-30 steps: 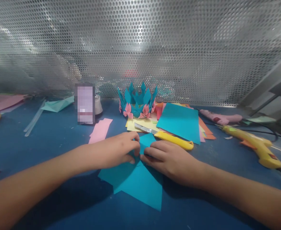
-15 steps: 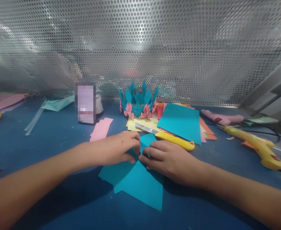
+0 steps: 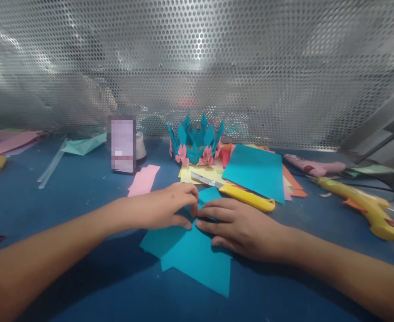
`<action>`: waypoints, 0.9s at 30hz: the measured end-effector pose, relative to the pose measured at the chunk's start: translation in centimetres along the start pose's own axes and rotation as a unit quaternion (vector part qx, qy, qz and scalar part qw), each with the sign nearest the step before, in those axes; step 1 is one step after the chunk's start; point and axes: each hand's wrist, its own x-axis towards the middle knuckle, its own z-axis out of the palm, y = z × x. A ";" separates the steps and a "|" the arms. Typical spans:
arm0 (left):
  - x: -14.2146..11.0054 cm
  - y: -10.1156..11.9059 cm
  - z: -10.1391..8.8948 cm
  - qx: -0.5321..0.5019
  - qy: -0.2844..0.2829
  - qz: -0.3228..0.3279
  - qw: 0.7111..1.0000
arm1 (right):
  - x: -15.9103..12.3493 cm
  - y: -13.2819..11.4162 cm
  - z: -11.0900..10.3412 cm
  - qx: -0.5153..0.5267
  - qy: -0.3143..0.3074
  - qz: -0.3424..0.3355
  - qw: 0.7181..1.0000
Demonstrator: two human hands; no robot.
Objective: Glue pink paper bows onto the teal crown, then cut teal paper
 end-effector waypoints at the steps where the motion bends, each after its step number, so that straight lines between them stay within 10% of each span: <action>1: 0.0 -0.1 -0.1 -0.002 -0.005 0.004 1.000 | 0.0 0.0 0.0 0.006 -0.001 0.004 1.000; 27: -0.1 0.2 -0.2 -0.014 -0.009 -0.013 1.000 | -0.3 -0.1 0.1 0.075 -0.005 0.046 0.996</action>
